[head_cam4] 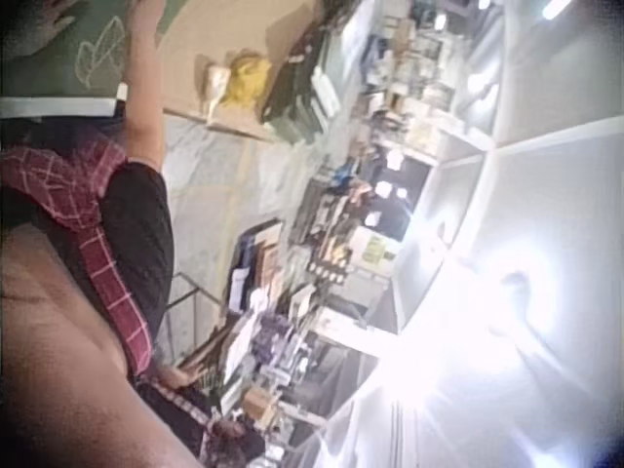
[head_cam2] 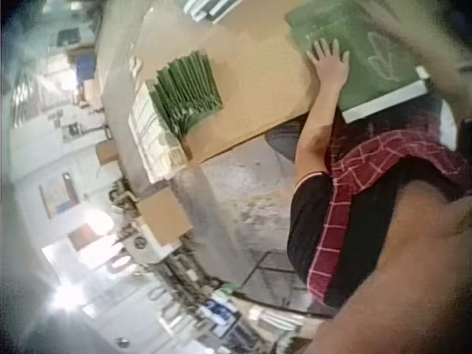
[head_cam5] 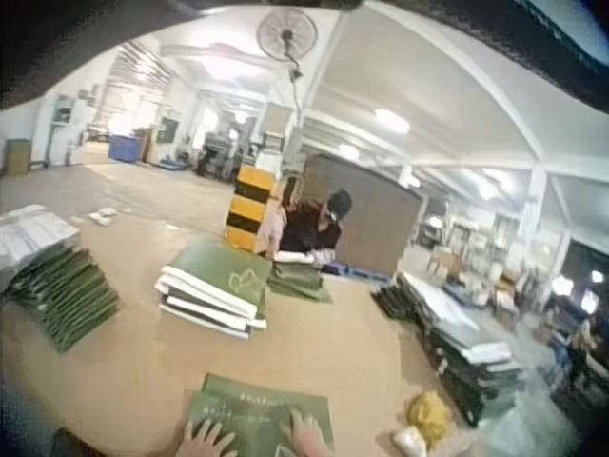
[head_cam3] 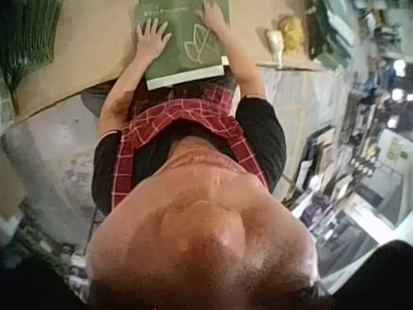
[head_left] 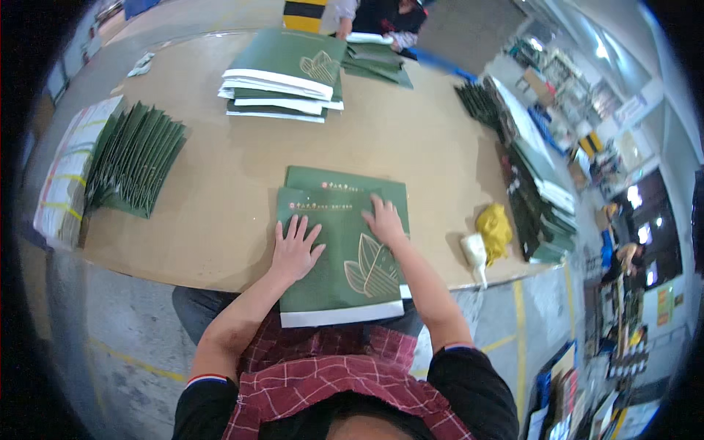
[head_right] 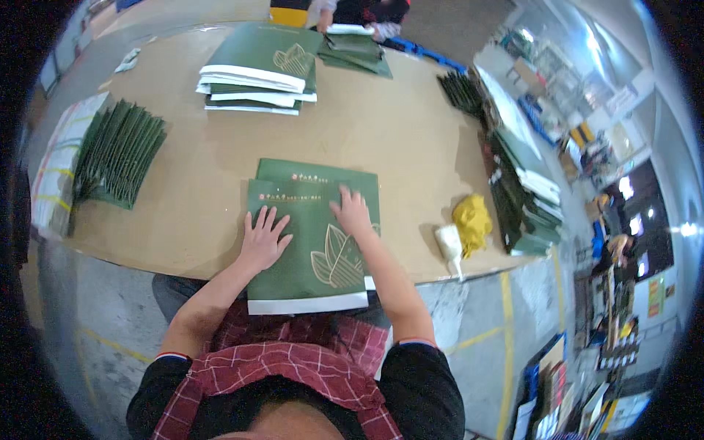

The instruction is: Assembling and gluing paper gift bags or folders at a production table.

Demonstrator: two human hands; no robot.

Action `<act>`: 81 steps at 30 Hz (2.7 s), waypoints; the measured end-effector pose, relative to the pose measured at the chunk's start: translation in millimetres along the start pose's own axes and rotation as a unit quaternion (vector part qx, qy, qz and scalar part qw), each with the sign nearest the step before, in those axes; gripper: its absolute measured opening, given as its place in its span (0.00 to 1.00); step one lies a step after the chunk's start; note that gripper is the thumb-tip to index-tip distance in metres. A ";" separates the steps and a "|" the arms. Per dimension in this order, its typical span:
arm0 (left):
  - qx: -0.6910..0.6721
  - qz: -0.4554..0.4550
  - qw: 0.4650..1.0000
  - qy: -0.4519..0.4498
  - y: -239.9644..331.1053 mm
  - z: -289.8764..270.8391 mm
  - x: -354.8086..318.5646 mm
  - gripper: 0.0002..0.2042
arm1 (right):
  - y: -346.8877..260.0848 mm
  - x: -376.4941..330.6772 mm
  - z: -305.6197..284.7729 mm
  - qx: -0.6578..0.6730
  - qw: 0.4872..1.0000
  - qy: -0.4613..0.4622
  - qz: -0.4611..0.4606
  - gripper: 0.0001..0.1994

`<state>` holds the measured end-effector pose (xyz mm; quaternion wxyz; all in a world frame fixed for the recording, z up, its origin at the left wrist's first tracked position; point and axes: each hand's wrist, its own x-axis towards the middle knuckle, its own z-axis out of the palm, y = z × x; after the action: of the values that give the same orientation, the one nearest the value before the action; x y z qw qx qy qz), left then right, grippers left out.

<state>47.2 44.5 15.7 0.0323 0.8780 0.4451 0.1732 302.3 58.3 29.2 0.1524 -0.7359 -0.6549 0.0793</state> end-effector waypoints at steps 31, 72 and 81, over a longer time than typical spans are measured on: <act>-0.021 0.002 1.000 -0.006 2.3 8.7 2.1 0.27 | -11.7 46.4 18.8 -0.177 0.979 0.058 -0.079 0.25; -0.112 0.218 0.968 0.059 -48.2 -24.8 -119.2 0.15 | 12.1 -160.4 -32.9 0.045 0.957 -0.013 -0.286 0.15; -0.134 0.204 0.969 0.044 -42.0 -34.9 -107.7 0.21 | 16.8 -150.5 -36.4 0.099 0.961 -0.022 -0.256 0.16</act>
<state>-55.2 -19.0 9.9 0.0939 0.9292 0.2307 0.2729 310.1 -96.4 45.5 0.2258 -0.5228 -0.8134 0.1182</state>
